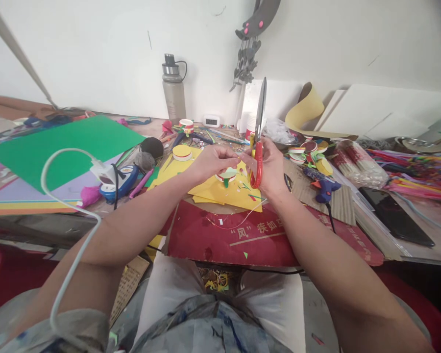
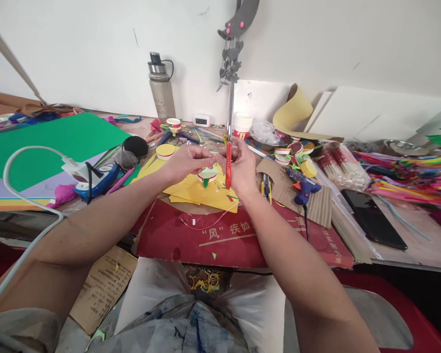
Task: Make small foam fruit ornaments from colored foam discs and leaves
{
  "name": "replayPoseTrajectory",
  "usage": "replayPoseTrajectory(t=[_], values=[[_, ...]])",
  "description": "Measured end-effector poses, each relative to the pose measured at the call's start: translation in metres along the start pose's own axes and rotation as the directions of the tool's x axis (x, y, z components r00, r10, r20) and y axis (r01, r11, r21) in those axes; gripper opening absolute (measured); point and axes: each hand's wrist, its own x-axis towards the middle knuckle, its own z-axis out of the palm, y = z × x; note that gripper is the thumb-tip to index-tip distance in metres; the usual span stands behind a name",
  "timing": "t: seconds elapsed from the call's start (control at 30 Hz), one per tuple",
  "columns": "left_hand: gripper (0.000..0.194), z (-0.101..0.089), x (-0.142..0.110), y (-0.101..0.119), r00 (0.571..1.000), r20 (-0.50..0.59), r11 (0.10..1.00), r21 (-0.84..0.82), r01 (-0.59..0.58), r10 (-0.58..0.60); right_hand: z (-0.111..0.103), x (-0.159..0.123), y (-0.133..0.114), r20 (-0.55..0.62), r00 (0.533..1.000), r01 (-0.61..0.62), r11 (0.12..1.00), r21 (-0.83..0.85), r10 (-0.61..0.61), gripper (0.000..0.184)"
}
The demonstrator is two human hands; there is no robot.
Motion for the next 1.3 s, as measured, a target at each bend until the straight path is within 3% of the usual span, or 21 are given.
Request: replayPoseTrajectory(t=[0.3,0.83,1.1,1.3], values=[[0.012,-0.002,0.004,-0.006,1.000,0.022,0.998,-0.054,0.016,-0.015,0.001,-0.001,-0.002,0.016,1.000,-0.026,0.997,0.071,0.024,0.067],[0.027,-0.001,0.005,-0.012,0.998,0.058,0.992,-0.123,0.009,-0.002,0.000,-0.002,-0.008,0.010,0.999,-0.039,0.998,-0.049,0.039,0.065],[0.025,0.001,0.006,-0.013,0.999,0.053,0.989,-0.146,-0.002,0.010,0.000,-0.003,-0.007,0.043,0.999,-0.005,0.997,-0.083,0.009,0.070],[0.018,-0.004,0.006,-0.009,1.000,0.025,0.980,-0.196,-0.011,0.016,0.004,-0.005,-0.019,0.009,1.000,-0.006,0.999,-0.038,0.007,0.062]])
